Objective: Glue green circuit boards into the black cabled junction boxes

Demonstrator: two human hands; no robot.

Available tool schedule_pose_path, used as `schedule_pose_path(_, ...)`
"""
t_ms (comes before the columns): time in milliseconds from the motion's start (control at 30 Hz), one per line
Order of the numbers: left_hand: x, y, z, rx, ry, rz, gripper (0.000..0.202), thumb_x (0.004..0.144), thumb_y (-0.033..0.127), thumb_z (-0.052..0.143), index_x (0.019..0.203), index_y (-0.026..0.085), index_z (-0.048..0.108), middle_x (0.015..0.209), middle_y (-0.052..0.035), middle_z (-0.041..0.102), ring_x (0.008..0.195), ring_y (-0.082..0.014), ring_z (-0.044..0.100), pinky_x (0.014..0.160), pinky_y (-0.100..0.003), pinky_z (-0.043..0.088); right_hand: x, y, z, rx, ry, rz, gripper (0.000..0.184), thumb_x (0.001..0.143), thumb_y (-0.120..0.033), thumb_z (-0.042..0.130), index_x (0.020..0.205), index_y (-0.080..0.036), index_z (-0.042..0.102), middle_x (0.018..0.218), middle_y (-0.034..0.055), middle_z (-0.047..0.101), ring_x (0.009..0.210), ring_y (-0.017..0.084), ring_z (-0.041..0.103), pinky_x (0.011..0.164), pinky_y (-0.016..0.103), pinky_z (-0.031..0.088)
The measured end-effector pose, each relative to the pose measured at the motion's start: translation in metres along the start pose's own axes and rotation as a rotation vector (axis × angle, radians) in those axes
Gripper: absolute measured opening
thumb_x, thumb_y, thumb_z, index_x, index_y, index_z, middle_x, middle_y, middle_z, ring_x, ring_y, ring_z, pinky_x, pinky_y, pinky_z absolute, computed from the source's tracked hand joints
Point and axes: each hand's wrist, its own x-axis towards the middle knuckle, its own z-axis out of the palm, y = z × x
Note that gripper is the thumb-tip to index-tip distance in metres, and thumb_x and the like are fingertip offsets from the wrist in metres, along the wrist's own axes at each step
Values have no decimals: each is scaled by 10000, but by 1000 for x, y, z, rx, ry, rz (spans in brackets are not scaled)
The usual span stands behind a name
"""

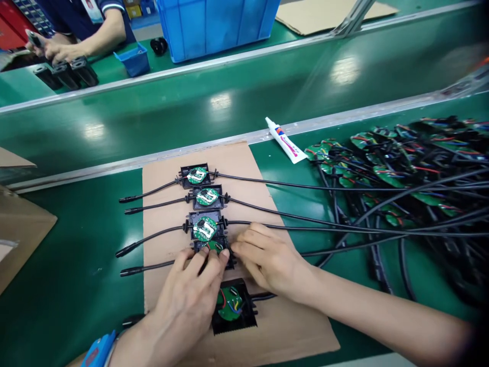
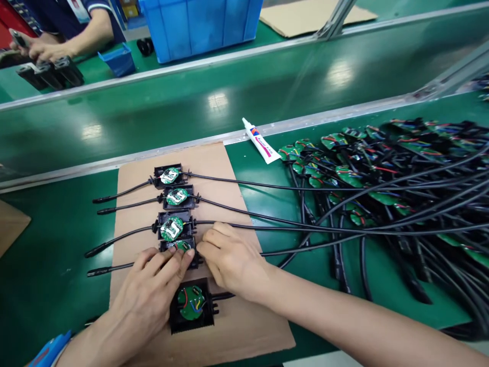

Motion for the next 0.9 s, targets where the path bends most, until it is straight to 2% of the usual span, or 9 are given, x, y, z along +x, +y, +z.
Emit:
schedule_pose_path(167, -2, 10, 4, 121, 81, -2, 459, 858, 93, 392, 1295, 62, 528, 1145, -70, 625, 1061, -252, 475, 906, -403, 328, -4, 6, 7, -54, 35, -95, 277, 923, -87, 420, 796, -133, 663, 739, 61, 597, 727, 158, 457, 669, 285, 406)
schedule_pose_path(267, -8, 9, -1, 75, 166, 12, 411, 880, 126, 404, 1261, 107, 561, 1155, -58, 619, 1041, -244, 483, 889, -389, 348, -3, 5, -5, 19, -48, -88, 243, 913, -103, 442, 820, -142, 664, 757, 56, 600, 744, 155, 489, 671, 281, 417)
schedule_pose_path(367, -13, -11, -12, -169, 279, -10, 418, 881, 111, 412, 1276, 173, 535, 1106, -68, 609, 965, -219, 508, 818, -365, 390, 7, 5, -22, 90, -116, -57, 178, 901, -148, 483, 877, -156, 659, 790, 51, 607, 763, 159, 511, 709, 304, 438)
schedule_pose_path(467, -11, -45, -15, -238, 358, -225, 343, 880, 106, 469, 1208, 179, 538, 1024, -89, 590, 920, -231, 513, 750, -366, 408, 20, 13, -27, 3, -12, -7, 191, 884, -149, 502, 1040, -143, 613, 956, 91, 639, 888, 196, 529, 805, 370, 460)
schedule_pose_path(567, -6, -74, -9, -312, 244, -332, 93, 898, 182, 515, 981, 180, 555, 959, -70, 591, 906, -236, 528, 754, -378, 432, 24, 22, -18, -85, -1, 47, 205, 890, -127, 471, 1081, -135, 547, 1016, 108, 633, 939, 214, 545, 813, 388, 483)
schedule_pose_path(633, -6, -81, -6, -439, 197, -342, 79, 935, 186, 458, 892, 193, 523, 878, -33, 588, 815, -188, 545, 717, -330, 449, 20, 21, -15, -61, -2, 85, 146, 908, -108, 419, 1006, -150, 518, 926, 83, 626, 847, 188, 564, 740, 341, 499)
schedule_pose_path(700, -8, -80, -7, -520, 185, -357, 125, 964, 182, 394, 931, 203, 512, 878, -20, 582, 784, -160, 553, 691, -293, 457, 15, 16, -18, -28, -1, 108, 153, 909, -78, 380, 973, -164, 489, 888, 66, 606, 800, 169, 565, 707, 313, 497)
schedule_pose_path(767, -12, -76, -12, -577, 145, -323, 145, 971, 191, 375, 1024, 214, 508, 975, -37, 577, 872, -164, 561, 740, -295, 471, 13, 8, -23, -22, -26, 105, 190, 888, -47, 366, 985, -165, 480, 898, 70, 590, 817, 173, 560, 718, 318, 496)
schedule_pose_path(900, -15, -72, -11, -625, 56, -262, 155, 905, 172, 469, 1050, 204, 514, 1096, -75, 543, 1015, -205, 527, 850, -345, 468, 17, 5, -25, -56, -129, 105, 176, 844, -70, 412, 963, -159, 507, 876, 78, 571, 833, 211, 531, 732, 381, 484)
